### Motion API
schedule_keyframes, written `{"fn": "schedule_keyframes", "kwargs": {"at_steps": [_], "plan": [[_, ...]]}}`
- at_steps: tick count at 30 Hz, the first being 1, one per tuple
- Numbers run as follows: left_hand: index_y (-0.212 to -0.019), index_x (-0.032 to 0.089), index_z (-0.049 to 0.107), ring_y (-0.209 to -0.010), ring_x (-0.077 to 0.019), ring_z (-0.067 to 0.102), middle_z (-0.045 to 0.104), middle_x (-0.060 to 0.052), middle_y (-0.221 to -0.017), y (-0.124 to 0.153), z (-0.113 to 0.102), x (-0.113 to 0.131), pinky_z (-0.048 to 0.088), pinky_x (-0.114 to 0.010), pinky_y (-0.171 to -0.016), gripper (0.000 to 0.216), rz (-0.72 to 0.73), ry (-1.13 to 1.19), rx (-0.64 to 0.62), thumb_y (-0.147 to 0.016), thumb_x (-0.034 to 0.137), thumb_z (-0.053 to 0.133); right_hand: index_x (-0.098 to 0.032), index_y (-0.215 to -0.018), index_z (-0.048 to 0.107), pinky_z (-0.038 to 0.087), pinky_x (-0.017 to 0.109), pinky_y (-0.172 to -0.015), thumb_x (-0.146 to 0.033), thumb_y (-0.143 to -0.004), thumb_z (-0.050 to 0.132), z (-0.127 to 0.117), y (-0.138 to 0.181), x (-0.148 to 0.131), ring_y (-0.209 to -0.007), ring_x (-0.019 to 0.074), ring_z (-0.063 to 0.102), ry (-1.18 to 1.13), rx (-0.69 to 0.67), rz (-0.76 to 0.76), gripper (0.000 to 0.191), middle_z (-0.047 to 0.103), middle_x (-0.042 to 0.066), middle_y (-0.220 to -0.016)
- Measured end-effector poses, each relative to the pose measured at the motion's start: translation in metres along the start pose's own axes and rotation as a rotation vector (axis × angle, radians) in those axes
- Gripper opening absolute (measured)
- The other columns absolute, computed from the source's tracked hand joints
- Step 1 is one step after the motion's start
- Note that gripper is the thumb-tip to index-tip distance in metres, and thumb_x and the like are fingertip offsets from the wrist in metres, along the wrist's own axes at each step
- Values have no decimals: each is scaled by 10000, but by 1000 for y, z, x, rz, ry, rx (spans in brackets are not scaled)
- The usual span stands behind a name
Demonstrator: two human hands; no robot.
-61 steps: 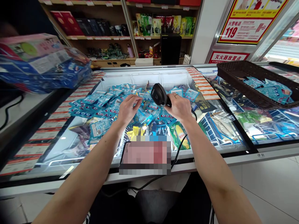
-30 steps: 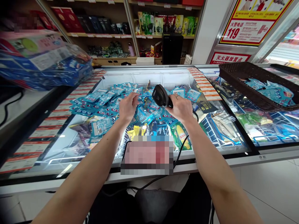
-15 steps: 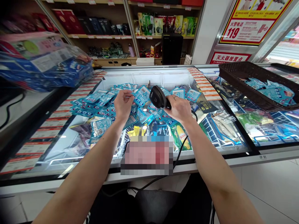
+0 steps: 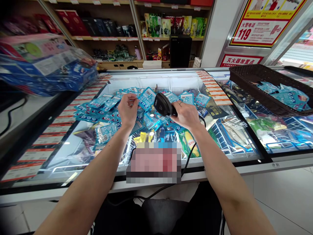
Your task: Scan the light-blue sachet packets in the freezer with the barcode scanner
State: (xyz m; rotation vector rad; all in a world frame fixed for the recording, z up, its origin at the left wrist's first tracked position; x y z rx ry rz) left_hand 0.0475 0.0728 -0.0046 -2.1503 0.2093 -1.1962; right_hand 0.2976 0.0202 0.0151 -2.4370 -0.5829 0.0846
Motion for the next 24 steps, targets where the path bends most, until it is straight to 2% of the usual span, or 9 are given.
{"fn": "schedule_keyframes", "kwargs": {"at_steps": [14, 20, 24], "plan": [[-1045, 217, 548, -719, -103, 601, 627, -21, -916, 1, -1, 5, 515, -231, -624, 191, 21, -5, 12, -870, 277, 500, -165, -1044, 599, 321, 272, -594, -360, -825, 518, 0, 0, 1, -772, 195, 583, -12, 20, -3, 304, 658, 67, -875], [-1032, 201, 575, -898, -166, 597, 616, -53, -951, -3, -11, 4, 499, -320, -818, 221, 64, -144, 113, -911, 298, 418, -163, -1050, 609, 326, 275, -596, -402, -860, 489, -5, 0, 9, -756, 205, 582, 10, 70, 64, 329, 664, 83, -876], [-972, 187, 632, -1011, -226, 555, 579, -102, -1006, -6, -20, 1, 446, -384, -919, 290, 16, -304, 140, -921, 324, 381, -162, -1083, 601, 334, 280, -599, -419, -859, 490, -7, 0, 12, -763, 210, 587, 20, 92, 86, 358, 664, 87, -888]]}}
Point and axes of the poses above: each hand's wrist, its own y-axis away from the middle knuckle, its own z-axis out of the palm, x = y × z, the point moved 5 cm from there along -y, towards the middle knuckle
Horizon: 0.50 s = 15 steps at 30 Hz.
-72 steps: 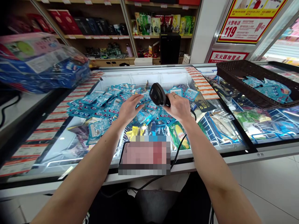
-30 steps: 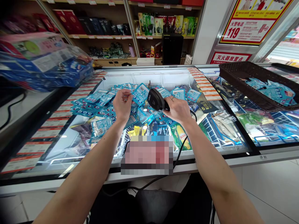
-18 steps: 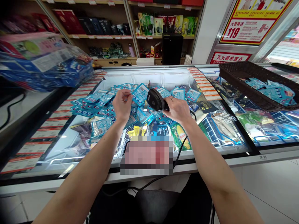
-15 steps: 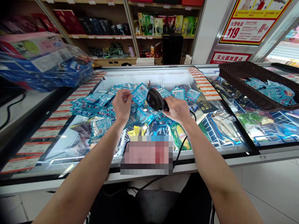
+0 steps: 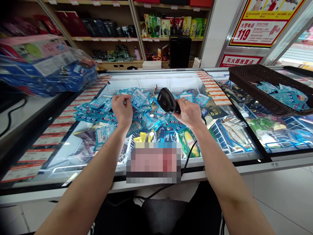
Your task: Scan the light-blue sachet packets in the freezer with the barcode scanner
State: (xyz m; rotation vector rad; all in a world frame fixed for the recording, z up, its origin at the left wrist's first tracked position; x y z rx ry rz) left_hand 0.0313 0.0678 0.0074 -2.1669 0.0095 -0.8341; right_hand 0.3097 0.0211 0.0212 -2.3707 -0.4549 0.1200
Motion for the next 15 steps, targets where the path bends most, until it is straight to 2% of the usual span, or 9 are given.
{"fn": "schedule_keyframes", "kwargs": {"at_steps": [4, 7, 9, 11, 15], "plan": [[-1045, 191, 635, -1179, -301, 461, 521, -143, -1215, 4, -3, 9, 344, -476, -1013, 318, 9, -191, -74, -877, 406, 471, -166, -1068, 608, 334, 280, -594, -407, -851, 495, 1, 0, 0, -756, 208, 590, 5, -5, 4, 344, 668, 83, -889], [-1129, 250, 614, -1255, -303, 410, 494, -100, -1329, 12, 6, 29, 291, -495, -1041, 341, 200, -248, -254, -885, 424, 452, -166, -1077, 609, 339, 278, -594, -395, -840, 503, 1, 0, 1, -756, 209, 592, 2, -2, 19, 346, 668, 80, -884], [-1120, 275, 626, -1255, -277, 426, 521, -65, -1326, 21, 16, 40, 281, -482, -1050, 324, 362, -260, -405, -899, 405, 429, -161, -1082, 608, 349, 278, -598, -393, -829, 515, 0, 0, 3, -759, 211, 593, -2, -2, 32, 356, 668, 81, -879], [-1070, 276, 655, -1248, -261, 442, 547, -51, -1307, 27, 24, 43, 266, -483, -1062, 304, 448, -290, -488, -906, 372, 418, -157, -1082, 608, 360, 276, -604, -398, -823, 522, 0, -1, 4, -764, 211, 594, -7, 1, 39, 364, 668, 82, -879], [-1032, 260, 676, -1264, -275, 433, 551, -76, -1306, 29, 29, 30, 255, -511, -1061, 317, 407, -384, -462, -911, 343, 396, -156, -1074, 609, 371, 272, -611, -412, -826, 523, 0, -1, 6, -765, 205, 598, -19, 2, 55, 367, 671, 84, -892]]}}
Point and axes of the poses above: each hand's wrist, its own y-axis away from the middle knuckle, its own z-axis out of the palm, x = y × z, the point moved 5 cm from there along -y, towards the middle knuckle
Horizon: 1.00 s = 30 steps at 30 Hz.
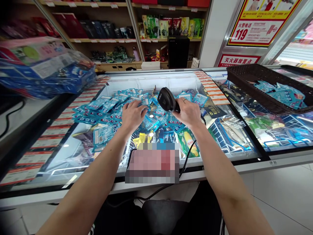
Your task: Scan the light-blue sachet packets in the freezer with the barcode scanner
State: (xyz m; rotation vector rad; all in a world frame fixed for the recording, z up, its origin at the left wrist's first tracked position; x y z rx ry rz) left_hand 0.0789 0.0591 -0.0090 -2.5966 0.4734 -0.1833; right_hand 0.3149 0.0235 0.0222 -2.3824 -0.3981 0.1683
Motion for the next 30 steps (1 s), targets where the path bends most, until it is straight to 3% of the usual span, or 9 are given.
{"fn": "schedule_keyframes", "kwargs": {"at_steps": [6, 13, 17, 22, 30], "plan": [[-960, 225, 690, -1252, -273, 448, 576, -91, -1255, 0, -4, 1, 180, -518, -1110, 349, -19, -6, 43, -917, 369, 375, -161, -1064, 610, 358, 273, -605, -413, -825, 526, 0, 0, 2, -764, 204, 603, -4, -5, 35, 357, 676, 81, -903], [-914, 230, 673, -995, -224, 580, 656, -63, -1027, -7, -6, 16, 310, -443, -1019, 293, 76, 78, 40, -914, 348, 404, -170, -1084, 611, 353, 281, -607, -376, -818, 536, -1, 0, -2, -769, 211, 600, -8, -16, 11, 344, 676, 85, -907], [-911, 230, 668, -1038, -249, 553, 657, -71, -1026, -7, -2, 26, 348, -429, -952, 367, 70, 117, 14, -904, 489, 408, -162, -1089, 607, 359, 287, -607, -367, -812, 534, -1, -1, -1, -773, 223, 595, -3, -29, 19, 352, 672, 96, -898], [-944, 205, 652, -1097, -303, 498, 628, -103, -1093, -6, 3, 32, 338, -456, -946, 548, 9, 78, -4, -773, 696, 478, -162, -1083, 604, 355, 285, -602, -357, -808, 536, 1, -1, -2, -788, 232, 600, 18, -59, 16, 344, 670, 98, -892], [-970, 235, 636, -1129, -303, 485, 613, -68, -1136, -9, 10, 20, 331, -473, -971, 463, -36, 222, -67, -737, 632, 586, -178, -1039, 619, 324, 278, -588, -387, -825, 527, 2, 0, -4, -742, 205, 595, 28, -46, 10, 313, 670, 75, -879]]}}
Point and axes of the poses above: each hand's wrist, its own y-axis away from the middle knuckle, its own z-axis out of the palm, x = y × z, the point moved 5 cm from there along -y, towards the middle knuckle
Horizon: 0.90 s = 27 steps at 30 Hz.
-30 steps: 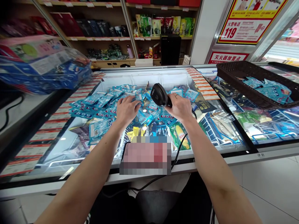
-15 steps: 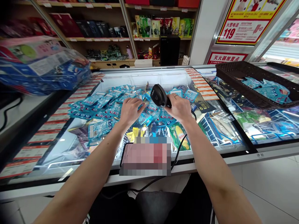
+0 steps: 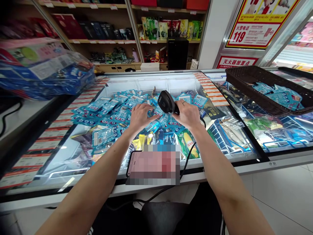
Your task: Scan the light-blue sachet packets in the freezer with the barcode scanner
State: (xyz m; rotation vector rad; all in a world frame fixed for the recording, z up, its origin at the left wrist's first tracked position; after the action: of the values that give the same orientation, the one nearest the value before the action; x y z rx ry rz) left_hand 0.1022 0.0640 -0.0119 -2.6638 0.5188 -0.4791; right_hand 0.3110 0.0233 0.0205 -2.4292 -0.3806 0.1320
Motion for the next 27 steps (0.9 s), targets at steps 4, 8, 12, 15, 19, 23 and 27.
{"fn": "schedule_keyframes", "kwargs": {"at_steps": [4, 8, 12, 15, 19, 23, 27], "plan": [[-1000, 233, 610, -1130, -311, 499, 606, -83, -1140, -4, 2, -12, 363, -470, -955, 481, -106, 93, -18, -675, 581, 670, -169, -1045, 623, 321, 279, -582, -390, -817, 540, 0, 0, 1, -733, 203, 595, 6, 6, 6, 328, 671, 80, -871], [-1005, 230, 584, -1012, -259, 568, 627, -70, -1063, -7, -1, -20, 419, -419, -892, 385, -183, 233, -10, -706, 459, 662, -177, -1054, 624, 330, 282, -584, -380, -822, 526, -1, 0, 1, -742, 206, 601, -2, 6, 4, 324, 673, 77, -879], [-1006, 218, 543, -684, -150, 550, 609, -26, -889, -6, -7, -32, 452, -321, -688, 284, -276, 411, 118, -753, 338, 590, -168, -1074, 614, 343, 285, -593, -379, -818, 529, -2, 0, 0, -754, 205, 600, -15, -10, 0, 342, 673, 84, -902], [-991, 210, 536, -596, -125, 484, 512, 16, -704, -6, -9, -40, 425, -287, -618, 242, -309, 456, 226, -761, 277, 567, -172, -1060, 614, 341, 283, -595, -382, -818, 529, -1, -1, -2, -772, 208, 601, -24, -27, -27, 332, 674, 80, -902], [-1000, 210, 524, -591, -121, 475, 448, 31, -664, -7, -7, -44, 421, -280, -619, 246, -314, 456, 263, -771, 284, 573, -182, -1026, 616, 321, 279, -586, -382, -817, 528, 2, 0, -7, -782, 210, 603, -23, -47, -74, 302, 674, 69, -882], [-1007, 207, 510, -573, -116, 466, 429, 34, -650, -6, -7, -44, 414, -269, -589, 257, -309, 461, 279, -785, 318, 577, -174, -1025, 611, 309, 279, -582, -375, -809, 528, 4, 1, -10, -773, 207, 601, -20, -59, -94, 306, 673, 71, -881], [-1013, 208, 512, -560, -114, 461, 415, 38, -629, -5, -8, -43, 409, -270, -576, 272, -309, 460, 286, -791, 347, 581, -170, -1041, 612, 293, 278, -571, -373, -807, 526, 5, 1, -11, -763, 205, 602, -20, -78, -110, 322, 676, 72, -881]]}}
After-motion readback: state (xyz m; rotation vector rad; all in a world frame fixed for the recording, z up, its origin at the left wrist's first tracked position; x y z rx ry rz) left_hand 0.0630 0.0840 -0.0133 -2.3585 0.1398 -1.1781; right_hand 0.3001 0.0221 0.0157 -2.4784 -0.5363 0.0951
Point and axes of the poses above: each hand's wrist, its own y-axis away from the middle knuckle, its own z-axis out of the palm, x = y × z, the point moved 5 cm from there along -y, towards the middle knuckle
